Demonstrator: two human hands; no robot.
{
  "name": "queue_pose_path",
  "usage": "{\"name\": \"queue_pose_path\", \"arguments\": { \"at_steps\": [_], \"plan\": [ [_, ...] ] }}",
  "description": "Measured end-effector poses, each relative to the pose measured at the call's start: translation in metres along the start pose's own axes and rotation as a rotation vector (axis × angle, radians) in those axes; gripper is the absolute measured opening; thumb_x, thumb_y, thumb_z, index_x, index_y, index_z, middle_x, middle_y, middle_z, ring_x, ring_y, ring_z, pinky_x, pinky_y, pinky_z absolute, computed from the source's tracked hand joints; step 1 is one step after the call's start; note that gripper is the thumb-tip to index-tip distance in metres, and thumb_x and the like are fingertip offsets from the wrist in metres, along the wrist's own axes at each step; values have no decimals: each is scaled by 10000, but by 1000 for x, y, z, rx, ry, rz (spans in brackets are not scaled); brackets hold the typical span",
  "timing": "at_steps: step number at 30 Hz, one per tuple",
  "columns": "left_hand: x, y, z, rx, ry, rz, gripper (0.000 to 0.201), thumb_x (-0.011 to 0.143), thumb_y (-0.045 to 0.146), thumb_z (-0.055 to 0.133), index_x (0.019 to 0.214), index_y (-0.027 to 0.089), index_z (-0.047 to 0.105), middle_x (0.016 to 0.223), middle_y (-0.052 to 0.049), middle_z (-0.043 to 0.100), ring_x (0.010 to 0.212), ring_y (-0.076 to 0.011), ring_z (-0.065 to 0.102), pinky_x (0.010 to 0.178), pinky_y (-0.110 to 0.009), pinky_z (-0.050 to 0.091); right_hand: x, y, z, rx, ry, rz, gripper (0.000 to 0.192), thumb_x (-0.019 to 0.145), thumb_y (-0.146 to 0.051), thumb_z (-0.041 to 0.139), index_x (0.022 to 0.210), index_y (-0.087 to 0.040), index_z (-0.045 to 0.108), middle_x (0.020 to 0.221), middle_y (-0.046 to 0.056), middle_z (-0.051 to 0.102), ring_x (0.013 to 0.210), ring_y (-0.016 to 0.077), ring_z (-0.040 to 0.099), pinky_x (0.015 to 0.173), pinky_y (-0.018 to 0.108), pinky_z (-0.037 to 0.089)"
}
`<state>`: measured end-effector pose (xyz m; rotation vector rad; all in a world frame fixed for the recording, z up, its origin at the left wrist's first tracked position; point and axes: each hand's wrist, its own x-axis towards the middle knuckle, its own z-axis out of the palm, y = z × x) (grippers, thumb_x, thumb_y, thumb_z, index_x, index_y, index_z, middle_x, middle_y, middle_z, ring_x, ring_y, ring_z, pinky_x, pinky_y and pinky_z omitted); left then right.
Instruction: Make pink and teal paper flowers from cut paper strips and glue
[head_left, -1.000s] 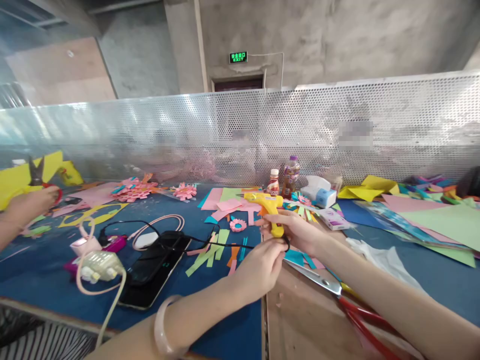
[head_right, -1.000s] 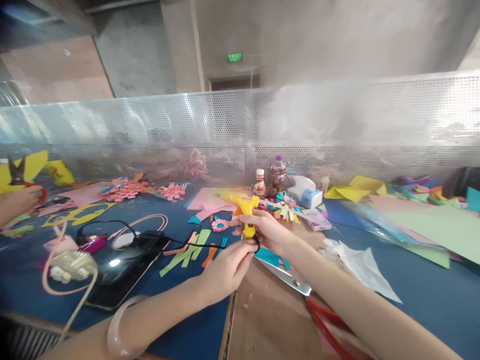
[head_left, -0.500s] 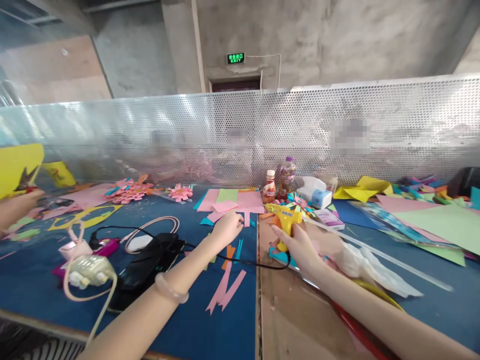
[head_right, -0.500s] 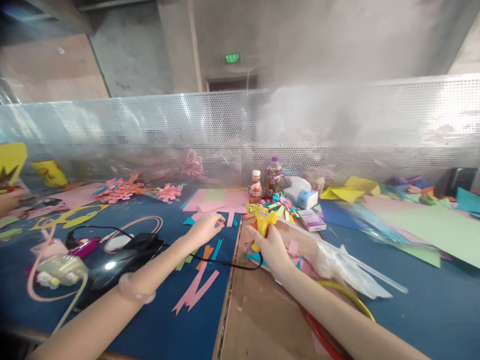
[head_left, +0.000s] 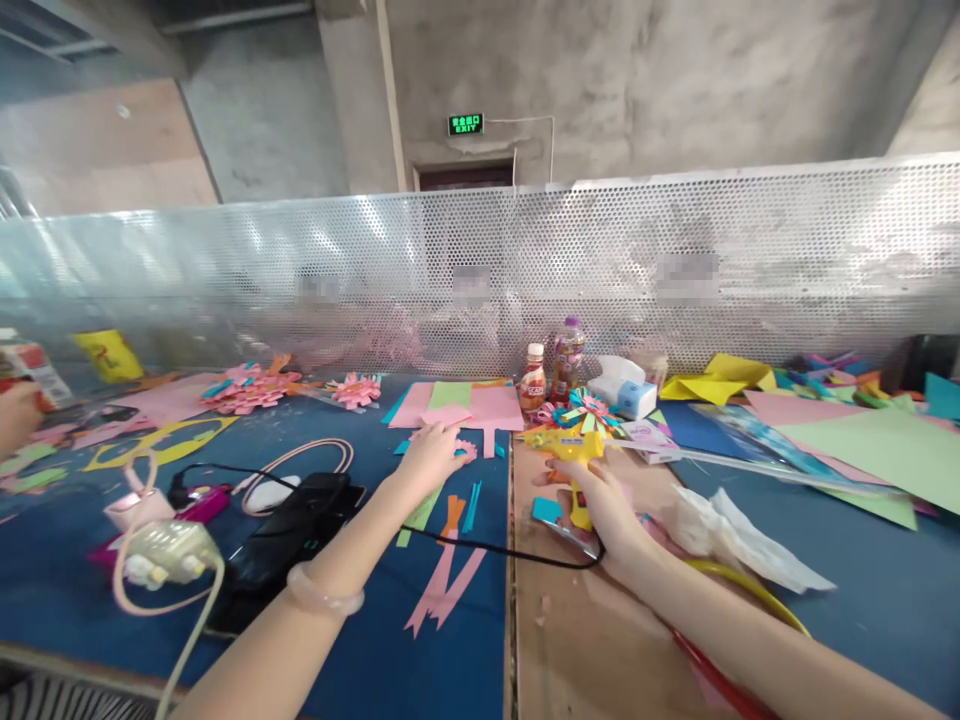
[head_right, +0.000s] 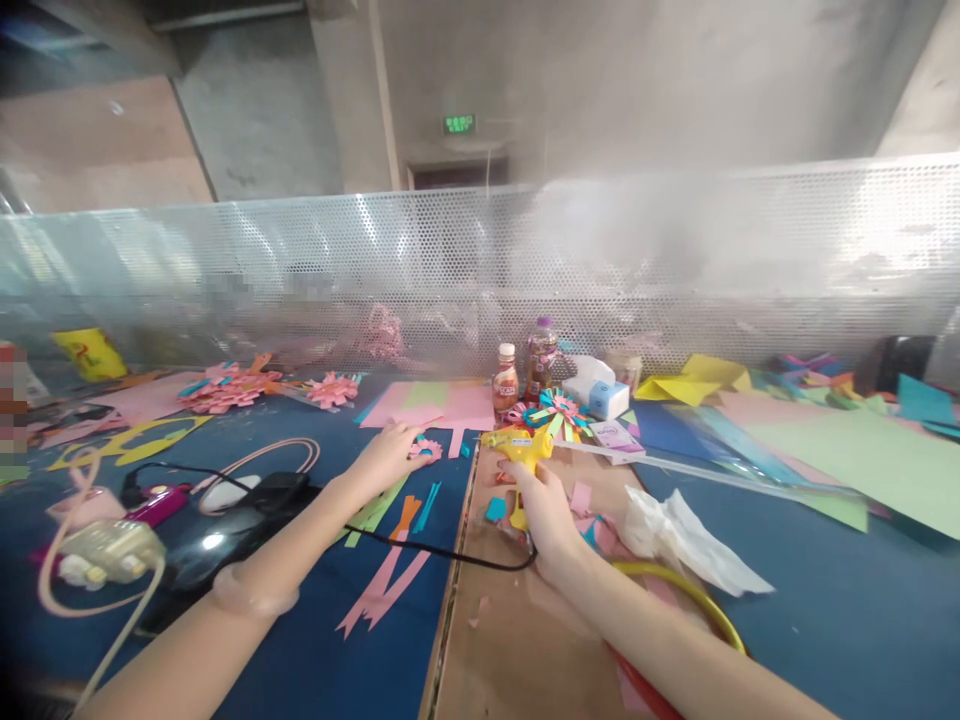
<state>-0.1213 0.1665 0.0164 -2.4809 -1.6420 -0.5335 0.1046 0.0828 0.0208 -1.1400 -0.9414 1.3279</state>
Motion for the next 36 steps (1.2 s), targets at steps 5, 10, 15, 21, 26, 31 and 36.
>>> {"name": "queue_pose_path", "arguments": {
  "at_steps": [5,10,15,21,26,31,36],
  "plan": [
    [-6,-2,-20,-114,63,0,246,847,307,451,975,156,597,840,-56,628,792,-187,585,689,-283,438,-5,-20,-3,21,-62,138,179,739,-318,551,824,-161,546,638,27,633,291,39,346,253,150,154],
    [-2,-1,-10,-142,23,-35,225,835,242,458,992,150,590,863,-55,647,825,-186,592,731,-284,443,-10,-34,-8,93,-90,241,121,737,-295,550,758,-177,556,497,-12,547,302,44,334,268,136,127],
    [5,3,11,-75,48,202,237,817,204,504,1033,160,592,1074,-82,624,1041,-205,535,909,-320,394,-11,-32,-8,42,-99,200,163,746,-325,553,813,-178,579,455,-36,487,298,50,332,267,142,130],
    [21,20,26,76,-17,410,370,770,147,551,1139,175,564,1085,-90,633,1053,-219,519,929,-357,375,2,-5,-8,69,-1,124,212,729,-341,556,853,-169,551,551,-6,583,292,55,343,255,167,172],
    [38,24,32,197,-60,434,220,776,179,570,976,206,657,902,-61,682,903,-215,570,794,-328,413,9,10,-13,102,80,43,242,708,-353,578,868,-179,525,718,19,655,309,53,393,271,176,233],
    [41,27,38,226,-49,486,156,781,155,575,895,196,675,906,-72,672,923,-210,566,819,-333,374,7,8,-11,115,90,-17,233,690,-332,590,847,-174,523,672,13,647,298,54,384,271,177,245],
    [38,33,37,233,-37,481,126,809,215,556,813,172,675,815,-83,673,874,-224,584,787,-340,372,4,7,-8,83,131,35,201,674,-318,590,790,-165,531,462,-29,542,299,81,391,270,182,250]
  ]
}}
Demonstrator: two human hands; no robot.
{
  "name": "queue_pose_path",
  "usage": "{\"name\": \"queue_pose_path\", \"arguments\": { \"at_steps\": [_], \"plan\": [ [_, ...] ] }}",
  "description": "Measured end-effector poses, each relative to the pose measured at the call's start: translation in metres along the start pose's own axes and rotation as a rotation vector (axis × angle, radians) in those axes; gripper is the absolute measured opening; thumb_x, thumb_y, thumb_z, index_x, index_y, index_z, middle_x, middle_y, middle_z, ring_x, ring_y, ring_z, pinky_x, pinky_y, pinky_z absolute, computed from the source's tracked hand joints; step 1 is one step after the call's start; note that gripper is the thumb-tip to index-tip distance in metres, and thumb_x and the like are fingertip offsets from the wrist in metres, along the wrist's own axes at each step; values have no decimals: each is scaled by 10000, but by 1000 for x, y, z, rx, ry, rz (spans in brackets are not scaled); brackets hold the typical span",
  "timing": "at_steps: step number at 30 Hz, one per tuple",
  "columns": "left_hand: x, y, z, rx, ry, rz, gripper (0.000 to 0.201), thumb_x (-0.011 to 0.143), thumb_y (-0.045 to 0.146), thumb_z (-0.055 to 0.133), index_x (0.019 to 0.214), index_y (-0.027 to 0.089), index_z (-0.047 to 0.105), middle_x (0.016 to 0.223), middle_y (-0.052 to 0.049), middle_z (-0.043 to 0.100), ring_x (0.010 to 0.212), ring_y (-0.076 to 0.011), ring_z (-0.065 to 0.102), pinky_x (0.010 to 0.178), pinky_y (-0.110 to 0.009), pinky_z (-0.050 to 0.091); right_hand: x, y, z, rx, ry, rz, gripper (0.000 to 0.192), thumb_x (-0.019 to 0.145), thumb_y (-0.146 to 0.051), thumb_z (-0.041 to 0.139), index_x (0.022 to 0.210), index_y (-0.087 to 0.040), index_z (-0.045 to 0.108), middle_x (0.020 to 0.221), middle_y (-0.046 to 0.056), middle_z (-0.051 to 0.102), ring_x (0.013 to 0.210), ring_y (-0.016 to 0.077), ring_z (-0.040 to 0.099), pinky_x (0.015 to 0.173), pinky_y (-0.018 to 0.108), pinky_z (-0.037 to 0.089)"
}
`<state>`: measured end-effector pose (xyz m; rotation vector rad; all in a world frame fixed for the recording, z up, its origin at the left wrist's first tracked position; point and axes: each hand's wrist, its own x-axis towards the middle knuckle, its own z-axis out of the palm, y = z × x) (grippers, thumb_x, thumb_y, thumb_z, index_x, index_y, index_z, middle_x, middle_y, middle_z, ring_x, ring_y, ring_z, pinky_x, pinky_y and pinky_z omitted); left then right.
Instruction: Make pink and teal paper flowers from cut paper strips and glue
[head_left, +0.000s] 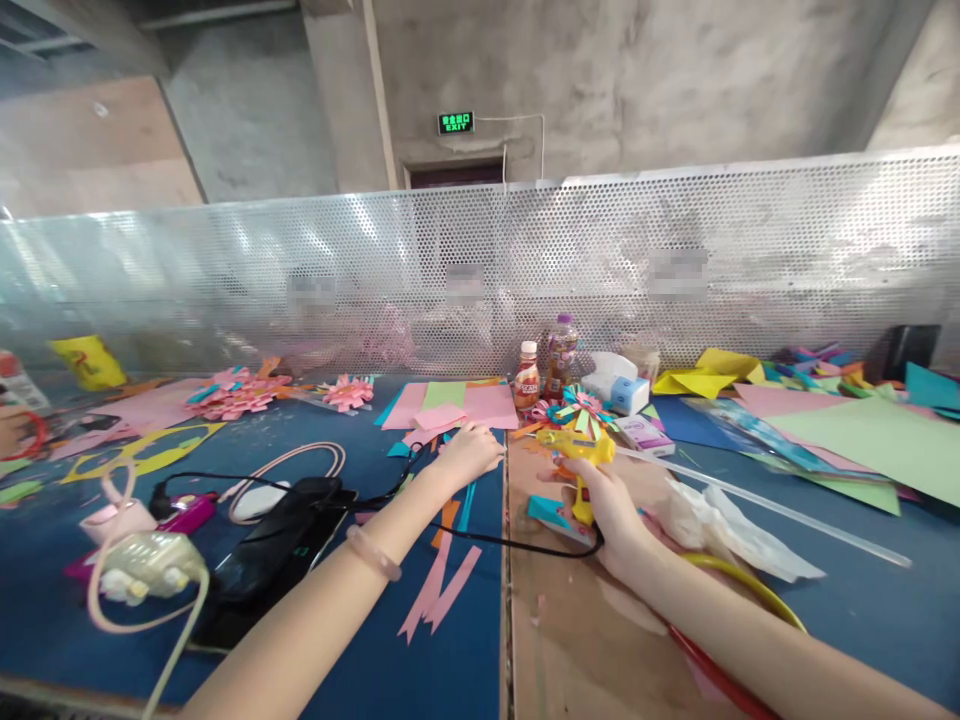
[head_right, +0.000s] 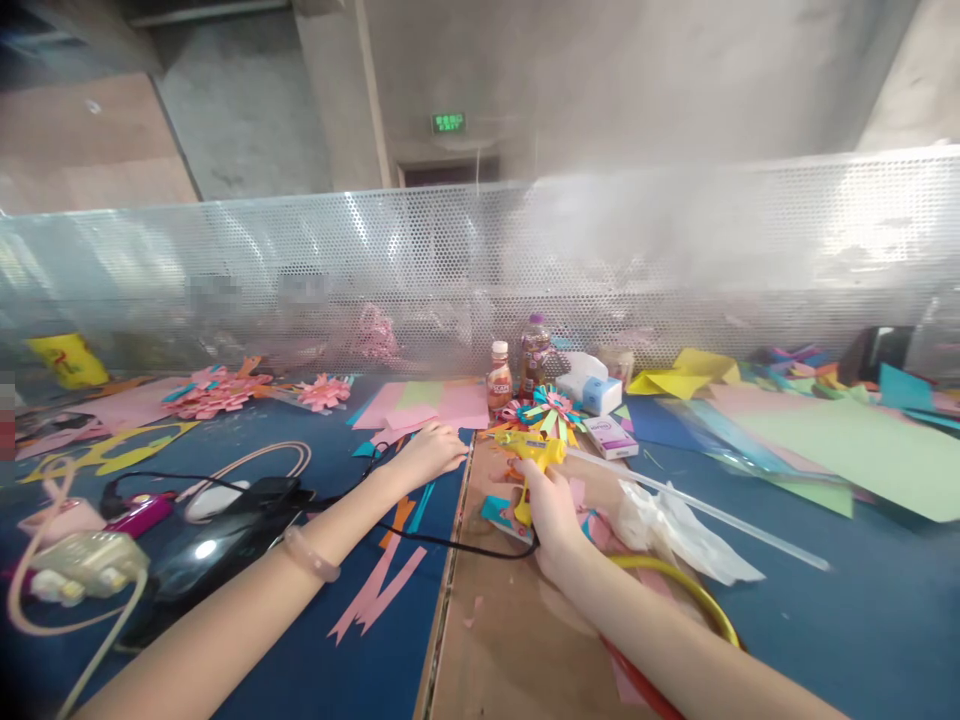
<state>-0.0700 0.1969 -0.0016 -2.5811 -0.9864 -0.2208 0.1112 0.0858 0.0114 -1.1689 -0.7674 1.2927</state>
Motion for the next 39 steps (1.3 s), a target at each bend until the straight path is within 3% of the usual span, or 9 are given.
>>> {"name": "queue_pose_path", "arguments": {
  "at_steps": [3,11,17,21,25,32,35,39],
  "plan": [
    [1,3,-2,-15,3,-40,130,803,255,571,812,171,670,800,-83,680,837,-228,603,768,-342,381,-1,2,0,-14,40,-2,213,673,-321,591,809,-173,522,412,-50,497,318,98,423,282,179,266],
    [6,16,-3,-90,-26,-118,162,799,161,517,727,125,657,763,-141,685,782,-270,644,728,-365,433,-1,4,0,-48,-6,-3,237,696,-340,577,845,-167,513,423,-53,503,307,96,410,274,173,242],
    [4,16,-8,-264,95,-300,181,780,123,477,736,119,652,792,-152,688,796,-285,645,747,-393,457,-1,6,-1,-52,23,-44,229,708,-356,576,806,-151,547,403,-58,460,316,82,390,280,168,249],
    [1,6,-15,-469,235,-487,199,779,126,459,857,135,642,854,-102,698,813,-213,652,746,-313,487,-3,3,-2,-63,-14,-33,252,692,-349,582,840,-147,562,550,-9,584,336,79,424,276,178,275],
    [-9,-4,-24,-680,296,-562,182,794,184,474,872,124,627,860,-76,701,789,-147,662,706,-220,512,-5,1,0,-111,-105,-16,248,700,-363,568,809,-141,581,701,28,645,338,67,448,282,184,284],
    [-27,-1,-49,-1496,269,-924,94,703,179,592,773,121,616,782,-78,683,602,-152,660,575,-268,537,-2,12,-1,-305,-191,-181,270,769,-426,532,779,-157,555,449,-48,517,343,89,454,400,205,385],
    [-28,-2,-58,-1613,284,-933,68,692,142,601,757,121,601,759,-66,675,587,-133,650,606,-271,539,-5,15,-2,-382,-228,-216,313,786,-467,512,790,-156,544,441,-47,509,387,109,493,420,208,389],
    [-30,-5,-63,-1610,287,-879,98,700,148,606,790,113,614,786,-82,675,622,-139,653,610,-269,538,-9,18,0,-433,-240,-204,368,755,-516,533,785,-149,542,446,-55,488,372,104,467,393,209,377]
  ]
}}
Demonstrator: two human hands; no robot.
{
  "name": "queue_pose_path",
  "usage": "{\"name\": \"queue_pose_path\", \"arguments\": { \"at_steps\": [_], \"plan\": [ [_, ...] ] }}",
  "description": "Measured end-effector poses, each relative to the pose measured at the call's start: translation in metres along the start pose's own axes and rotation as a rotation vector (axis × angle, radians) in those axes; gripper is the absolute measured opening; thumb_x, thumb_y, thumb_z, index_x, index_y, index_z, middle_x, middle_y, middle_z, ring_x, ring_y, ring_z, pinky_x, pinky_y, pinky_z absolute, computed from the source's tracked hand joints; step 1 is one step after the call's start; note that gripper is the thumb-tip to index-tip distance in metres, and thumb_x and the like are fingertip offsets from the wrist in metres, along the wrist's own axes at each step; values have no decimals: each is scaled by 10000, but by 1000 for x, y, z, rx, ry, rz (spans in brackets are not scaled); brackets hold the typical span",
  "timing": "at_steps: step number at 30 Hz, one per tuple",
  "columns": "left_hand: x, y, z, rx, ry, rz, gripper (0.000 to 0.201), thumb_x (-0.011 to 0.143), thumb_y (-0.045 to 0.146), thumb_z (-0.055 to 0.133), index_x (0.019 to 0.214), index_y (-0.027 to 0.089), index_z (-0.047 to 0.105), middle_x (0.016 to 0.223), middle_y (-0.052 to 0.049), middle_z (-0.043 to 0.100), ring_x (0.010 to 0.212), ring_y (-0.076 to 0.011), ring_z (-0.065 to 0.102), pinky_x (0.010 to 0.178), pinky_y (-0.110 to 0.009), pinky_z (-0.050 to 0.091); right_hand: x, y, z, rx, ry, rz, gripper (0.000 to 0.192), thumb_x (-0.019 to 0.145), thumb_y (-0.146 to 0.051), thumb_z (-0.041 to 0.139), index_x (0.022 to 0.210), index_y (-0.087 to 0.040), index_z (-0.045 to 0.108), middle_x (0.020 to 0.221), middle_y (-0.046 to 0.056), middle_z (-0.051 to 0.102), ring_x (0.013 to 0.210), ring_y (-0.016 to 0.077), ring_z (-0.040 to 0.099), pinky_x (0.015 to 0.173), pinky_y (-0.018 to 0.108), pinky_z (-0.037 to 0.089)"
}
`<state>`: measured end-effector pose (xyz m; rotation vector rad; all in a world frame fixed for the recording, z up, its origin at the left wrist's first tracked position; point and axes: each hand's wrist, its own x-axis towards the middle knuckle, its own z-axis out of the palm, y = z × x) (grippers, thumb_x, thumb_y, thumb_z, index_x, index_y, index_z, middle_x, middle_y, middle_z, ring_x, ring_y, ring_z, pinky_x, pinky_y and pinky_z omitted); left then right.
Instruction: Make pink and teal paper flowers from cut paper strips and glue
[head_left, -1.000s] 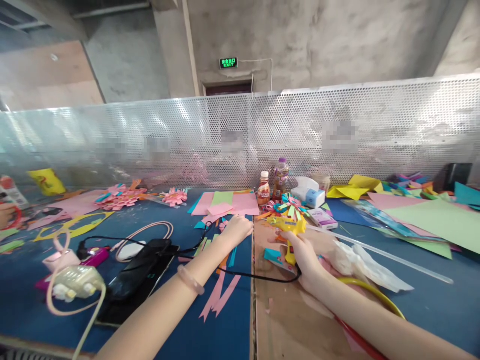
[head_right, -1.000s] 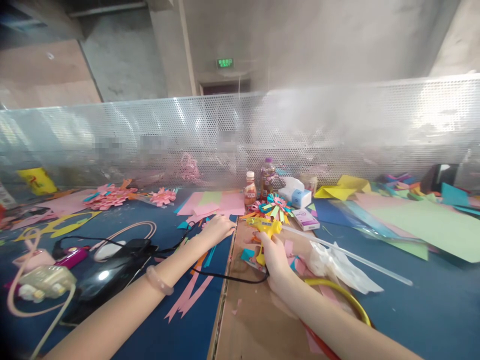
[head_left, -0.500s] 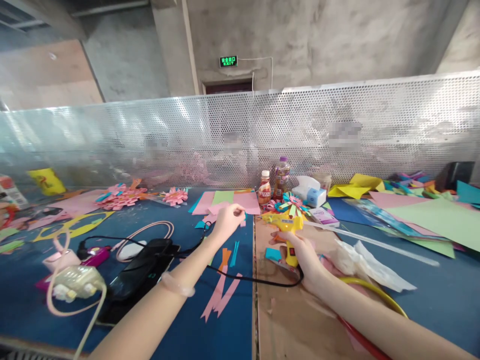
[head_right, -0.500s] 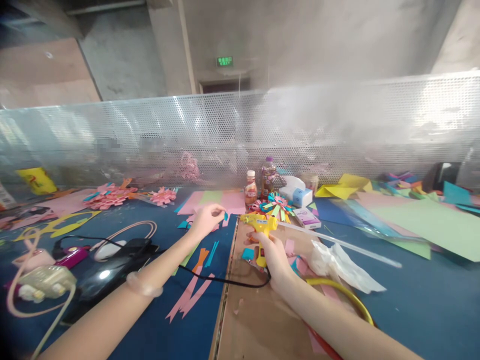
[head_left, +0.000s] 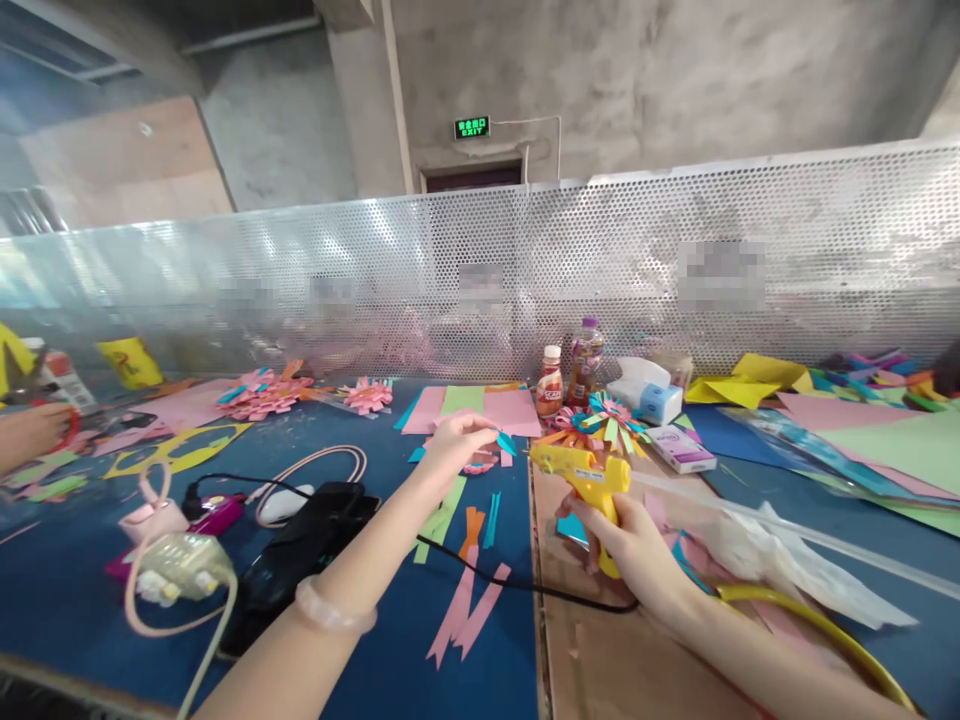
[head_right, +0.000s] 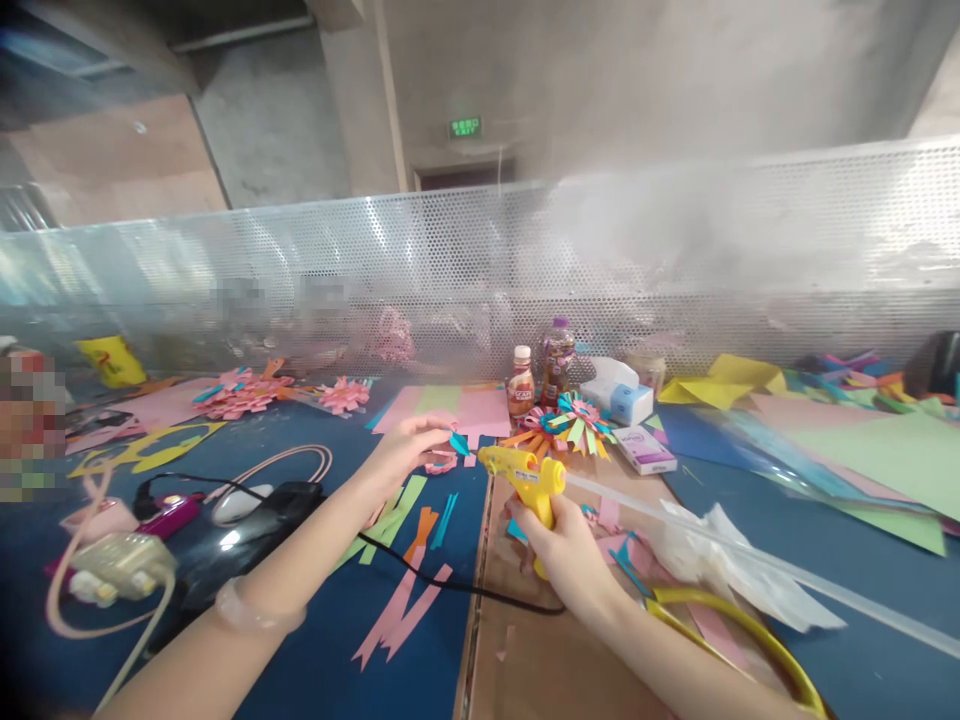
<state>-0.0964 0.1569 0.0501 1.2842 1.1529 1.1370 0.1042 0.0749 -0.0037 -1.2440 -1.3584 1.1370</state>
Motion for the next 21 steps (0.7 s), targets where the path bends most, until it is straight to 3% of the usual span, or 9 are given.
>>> {"name": "queue_pose_path", "arguments": {
  "at_steps": [7,11,16,21],
  "plan": [
    [-2,1,-1,-28,-8,56,115,689,126,607,803,112,608,821,-78,664,633,-138,650,570,-257,532,-4,-1,0,-54,30,-15,437,747,-586,511,720,-152,550,470,-13,522,438,133,514,442,230,422],
    [-2,1,0,-54,-11,87,111,703,118,607,813,111,600,797,-73,659,677,-156,662,613,-269,541,-3,-2,-1,-50,76,-57,441,758,-571,510,789,-137,585,531,0,558,462,136,530,457,230,435],
    [-7,-5,10,-174,-94,4,117,680,54,632,754,117,567,713,-51,656,680,-171,675,715,-312,549,0,-6,0,-11,204,-81,389,742,-501,570,862,-133,604,810,47,652,489,103,517,462,218,438],
    [-19,-22,34,-456,-167,-136,138,673,14,632,742,109,561,722,-56,672,746,-168,677,821,-306,527,7,-7,-2,-12,343,-44,392,711,-485,601,852,-119,622,514,-18,525,481,129,526,406,200,387]
  ]
}}
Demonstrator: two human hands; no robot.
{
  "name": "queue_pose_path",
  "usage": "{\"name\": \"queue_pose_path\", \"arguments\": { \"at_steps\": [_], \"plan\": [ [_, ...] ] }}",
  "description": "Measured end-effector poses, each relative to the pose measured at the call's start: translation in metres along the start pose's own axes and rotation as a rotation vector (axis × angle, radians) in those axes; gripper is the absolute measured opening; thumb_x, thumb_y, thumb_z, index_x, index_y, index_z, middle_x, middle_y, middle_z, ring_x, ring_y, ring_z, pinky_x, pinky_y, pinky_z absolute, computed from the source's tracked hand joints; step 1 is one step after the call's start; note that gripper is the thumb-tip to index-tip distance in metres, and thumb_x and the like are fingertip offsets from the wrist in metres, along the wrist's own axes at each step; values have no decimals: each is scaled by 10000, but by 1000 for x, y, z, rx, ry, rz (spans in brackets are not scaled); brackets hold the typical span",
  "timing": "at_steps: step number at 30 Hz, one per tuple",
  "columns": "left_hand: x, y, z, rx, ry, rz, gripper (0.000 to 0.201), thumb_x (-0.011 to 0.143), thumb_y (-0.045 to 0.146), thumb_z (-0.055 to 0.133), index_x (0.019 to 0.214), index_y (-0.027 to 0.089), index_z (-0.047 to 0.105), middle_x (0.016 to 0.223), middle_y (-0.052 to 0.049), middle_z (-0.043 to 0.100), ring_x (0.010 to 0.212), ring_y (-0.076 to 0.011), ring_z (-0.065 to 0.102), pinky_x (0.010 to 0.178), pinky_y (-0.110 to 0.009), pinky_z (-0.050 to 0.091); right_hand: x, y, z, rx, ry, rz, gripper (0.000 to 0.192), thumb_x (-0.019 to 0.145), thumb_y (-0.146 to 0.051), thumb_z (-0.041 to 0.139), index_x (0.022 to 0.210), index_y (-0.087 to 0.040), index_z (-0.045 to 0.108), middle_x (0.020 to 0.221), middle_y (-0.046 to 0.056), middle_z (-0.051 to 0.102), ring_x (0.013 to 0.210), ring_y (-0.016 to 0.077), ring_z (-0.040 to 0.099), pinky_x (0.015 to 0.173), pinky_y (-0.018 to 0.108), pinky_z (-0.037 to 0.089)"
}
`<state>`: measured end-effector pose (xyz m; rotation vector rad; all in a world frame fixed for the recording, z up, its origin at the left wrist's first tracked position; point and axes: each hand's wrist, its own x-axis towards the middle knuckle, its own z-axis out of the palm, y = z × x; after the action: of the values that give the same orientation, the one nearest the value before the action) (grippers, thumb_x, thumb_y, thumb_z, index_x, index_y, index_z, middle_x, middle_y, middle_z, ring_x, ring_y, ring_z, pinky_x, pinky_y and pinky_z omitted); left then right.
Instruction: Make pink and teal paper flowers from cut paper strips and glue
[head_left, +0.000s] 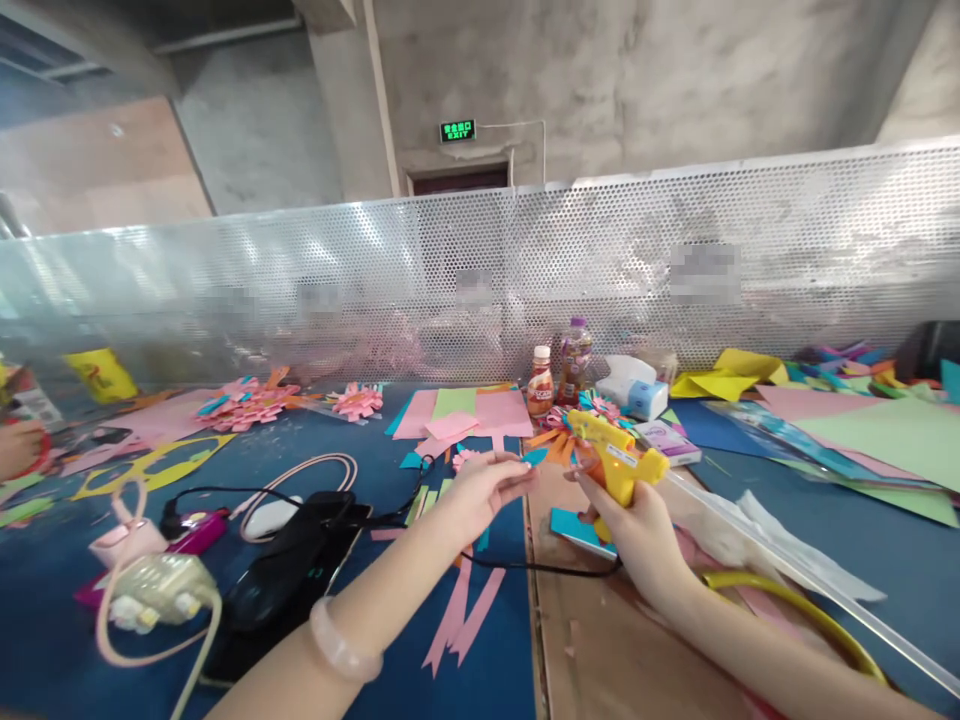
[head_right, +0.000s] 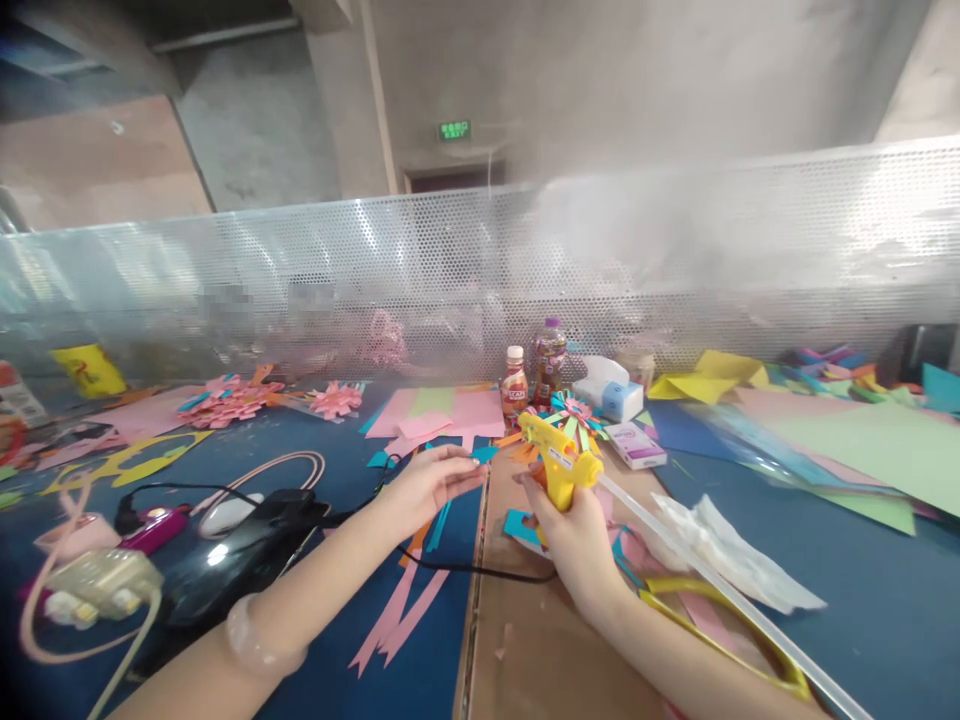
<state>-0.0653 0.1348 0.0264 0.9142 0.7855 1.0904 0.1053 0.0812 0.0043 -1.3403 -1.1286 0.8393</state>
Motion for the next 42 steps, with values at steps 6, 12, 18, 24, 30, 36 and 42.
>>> {"name": "queue_pose_path", "arguments": {
  "at_steps": [6,12,18,24,30,36,42],
  "plan": [
    [-14,-24,21,-157,16,-119,128,708,-24,558,734,101,546,734,-84,689,764,-164,679,845,-288,520,8,5,1,64,39,-11,381,675,-473,646,813,-121,601,537,-3,563,485,145,549,428,219,410],
    [-23,-32,29,-92,-66,-90,276,678,52,647,924,144,566,809,-68,700,810,-180,678,835,-302,519,5,2,0,59,27,-30,324,678,-433,645,773,-128,596,574,22,600,500,161,558,448,243,426],
    [-24,-27,32,287,-20,-38,131,694,221,662,787,143,615,808,-61,681,779,-205,668,669,-309,539,4,2,0,50,22,-34,365,675,-446,649,836,-122,605,651,35,628,528,173,581,478,258,454],
    [-21,-28,31,528,-22,78,130,731,232,611,823,141,600,775,-64,680,733,-186,661,624,-270,509,0,-3,1,50,6,-15,333,689,-423,633,820,-118,602,624,26,601,524,158,564,469,246,444],
    [-28,-31,30,731,-79,477,211,774,188,559,982,217,585,891,-28,695,841,-168,655,758,-257,488,-1,0,2,40,-10,-73,339,685,-434,635,799,-116,615,620,13,597,508,133,523,462,239,434],
    [-31,-32,30,815,-37,518,101,800,216,535,885,218,590,820,-24,695,766,-169,658,702,-260,490,-2,2,3,69,-27,-82,372,694,-440,634,846,-101,620,677,42,620,528,142,537,473,248,448],
    [-27,-31,31,776,27,456,36,750,215,582,763,181,576,756,-44,679,726,-176,650,674,-266,483,-4,2,3,82,-15,-55,381,667,-455,657,825,-110,618,663,38,626,546,159,566,480,253,465]
  ]
}}
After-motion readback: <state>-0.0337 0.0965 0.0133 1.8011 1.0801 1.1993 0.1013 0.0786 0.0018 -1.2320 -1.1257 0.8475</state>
